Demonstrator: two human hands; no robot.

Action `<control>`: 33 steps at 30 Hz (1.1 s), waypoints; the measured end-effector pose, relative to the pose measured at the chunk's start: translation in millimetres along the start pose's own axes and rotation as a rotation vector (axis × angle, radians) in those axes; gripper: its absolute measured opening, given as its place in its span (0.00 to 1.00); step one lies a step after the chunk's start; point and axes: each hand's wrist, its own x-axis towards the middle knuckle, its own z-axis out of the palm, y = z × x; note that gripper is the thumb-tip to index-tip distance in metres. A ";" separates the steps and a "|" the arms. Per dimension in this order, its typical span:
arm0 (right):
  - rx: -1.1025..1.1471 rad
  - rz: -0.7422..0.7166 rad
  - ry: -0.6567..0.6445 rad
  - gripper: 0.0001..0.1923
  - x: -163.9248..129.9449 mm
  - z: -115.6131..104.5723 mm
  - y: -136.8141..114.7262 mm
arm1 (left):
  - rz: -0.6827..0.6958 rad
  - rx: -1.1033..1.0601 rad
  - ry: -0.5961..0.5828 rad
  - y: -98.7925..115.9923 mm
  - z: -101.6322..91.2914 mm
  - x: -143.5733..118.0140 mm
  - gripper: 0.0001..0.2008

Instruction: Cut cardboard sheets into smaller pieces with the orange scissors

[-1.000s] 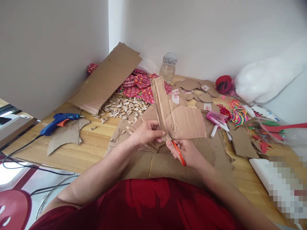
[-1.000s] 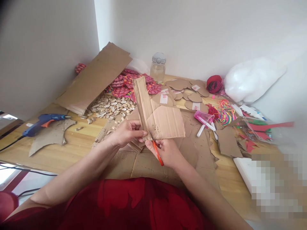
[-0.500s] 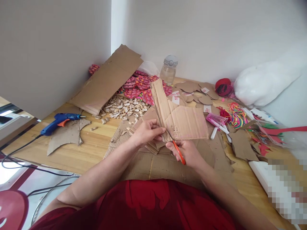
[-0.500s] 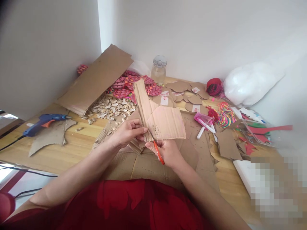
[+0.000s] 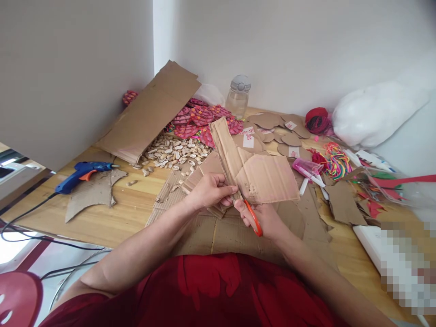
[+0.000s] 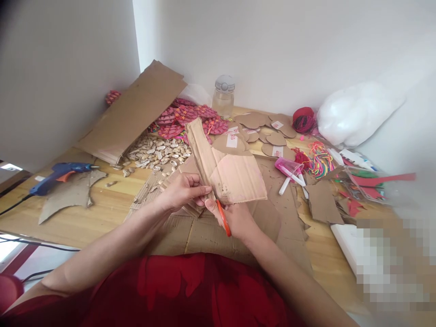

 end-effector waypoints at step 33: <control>-0.024 0.114 0.012 0.38 -4.4 0.6 -10.7 | -0.106 -0.070 -0.119 -1.1 10.7 -1.2 0.15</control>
